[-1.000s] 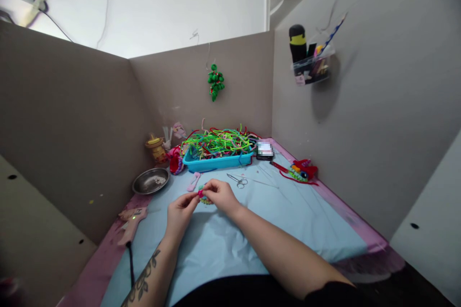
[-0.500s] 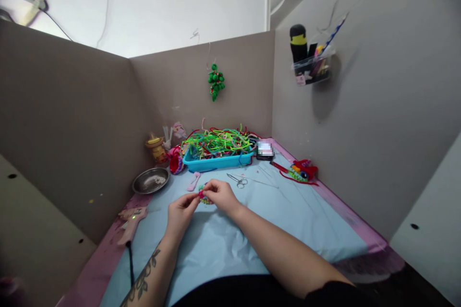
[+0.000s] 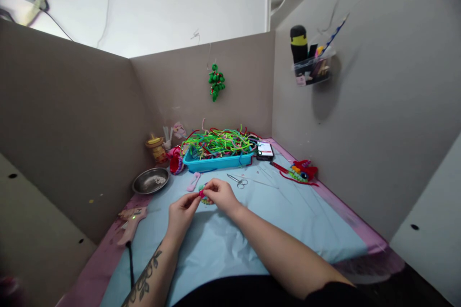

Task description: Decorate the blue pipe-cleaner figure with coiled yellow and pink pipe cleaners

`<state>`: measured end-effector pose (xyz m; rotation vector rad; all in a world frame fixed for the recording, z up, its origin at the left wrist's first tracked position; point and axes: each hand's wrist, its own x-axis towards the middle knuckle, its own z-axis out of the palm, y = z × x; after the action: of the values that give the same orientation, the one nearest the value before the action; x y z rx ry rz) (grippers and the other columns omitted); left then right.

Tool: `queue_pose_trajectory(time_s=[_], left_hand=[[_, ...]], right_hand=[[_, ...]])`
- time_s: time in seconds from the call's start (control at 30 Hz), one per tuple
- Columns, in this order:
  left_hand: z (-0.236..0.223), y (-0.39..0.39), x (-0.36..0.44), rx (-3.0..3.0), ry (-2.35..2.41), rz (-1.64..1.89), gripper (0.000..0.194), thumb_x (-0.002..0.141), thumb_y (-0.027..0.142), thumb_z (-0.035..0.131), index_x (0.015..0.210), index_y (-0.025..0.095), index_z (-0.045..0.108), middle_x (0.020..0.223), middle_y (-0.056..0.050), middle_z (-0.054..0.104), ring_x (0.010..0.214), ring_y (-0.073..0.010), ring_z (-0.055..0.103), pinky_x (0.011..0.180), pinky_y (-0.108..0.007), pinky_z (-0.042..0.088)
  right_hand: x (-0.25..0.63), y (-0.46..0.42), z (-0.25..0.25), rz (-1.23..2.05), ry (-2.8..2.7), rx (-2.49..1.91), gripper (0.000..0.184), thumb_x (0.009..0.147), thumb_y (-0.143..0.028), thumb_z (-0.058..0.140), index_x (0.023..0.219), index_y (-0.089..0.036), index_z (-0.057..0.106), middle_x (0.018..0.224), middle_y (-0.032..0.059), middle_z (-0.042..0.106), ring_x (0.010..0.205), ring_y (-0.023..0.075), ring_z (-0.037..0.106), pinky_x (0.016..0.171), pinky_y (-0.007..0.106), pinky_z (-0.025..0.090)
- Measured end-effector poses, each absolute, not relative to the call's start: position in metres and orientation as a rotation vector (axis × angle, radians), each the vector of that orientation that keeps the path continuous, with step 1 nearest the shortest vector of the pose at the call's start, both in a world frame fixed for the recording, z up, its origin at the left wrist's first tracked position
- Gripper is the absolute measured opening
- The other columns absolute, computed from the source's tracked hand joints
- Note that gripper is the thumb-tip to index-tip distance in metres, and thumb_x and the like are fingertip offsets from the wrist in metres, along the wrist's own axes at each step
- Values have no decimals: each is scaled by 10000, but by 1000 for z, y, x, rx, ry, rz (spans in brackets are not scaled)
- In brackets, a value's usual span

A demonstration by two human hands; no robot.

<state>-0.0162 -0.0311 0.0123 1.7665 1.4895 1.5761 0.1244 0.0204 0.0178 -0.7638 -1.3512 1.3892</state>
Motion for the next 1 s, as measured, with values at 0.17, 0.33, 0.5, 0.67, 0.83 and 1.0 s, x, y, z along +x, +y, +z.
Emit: queue_pose_trajectory(time_s=[0.17, 0.33, 0.5, 0.67, 0.83, 1.0], left_hand=[[14, -30, -17, 1641, 1417, 1588, 179, 713, 318, 648, 786, 158, 685, 733, -38, 716, 657, -159, 653, 635, -243, 510], [9, -29, -14, 1547, 1373, 1566, 149, 686, 298, 663, 685, 149, 653, 628, -13, 675, 581, -132, 610, 567, -218, 471], [17, -27, -21, 1428, 1380, 1576, 171, 647, 303, 681, 677, 139, 643, 609, -24, 665, 578, -145, 608, 567, -241, 479], [67, -20, -80, 1049, 1398, 2335, 213, 620, 315, 688, 700, 139, 602, 582, 17, 607, 530, -122, 586, 549, -257, 499], [65, -47, -53, 1880, 1288, 2136, 90, 750, 255, 594, 756, 174, 632, 695, -19, 656, 599, -146, 626, 573, -279, 524], [72, -38, -31, 2764, 984, 1836, 111, 783, 204, 573, 859, 222, 652, 769, -21, 704, 681, -158, 658, 618, -264, 530]], right_hand=[[123, 18, 17, 1404, -1346, -732, 217, 624, -319, 699, 662, -173, 543, 482, -46, 551, 421, 94, 505, 422, 211, 408], [121, 16, 15, 1401, -1381, -685, 194, 651, -309, 678, 664, -180, 534, 497, -42, 558, 422, 91, 494, 432, 216, 402], [120, 18, 15, 1395, -1363, -656, 214, 642, -296, 682, 777, -184, 560, 649, -19, 602, 493, 96, 523, 462, 220, 427], [128, 30, 20, 1241, -1181, -715, 311, 652, -337, 670, 902, -196, 552, 821, 13, 596, 588, 117, 557, 483, 233, 467], [137, 44, 17, 1124, -1064, -761, 279, 669, -359, 650, 861, -186, 545, 715, -11, 567, 574, 121, 553, 468, 225, 450], [151, 58, 19, 1030, -981, -813, 271, 652, -348, 650, 839, -176, 555, 656, -24, 559, 553, 113, 544, 468, 218, 439]])
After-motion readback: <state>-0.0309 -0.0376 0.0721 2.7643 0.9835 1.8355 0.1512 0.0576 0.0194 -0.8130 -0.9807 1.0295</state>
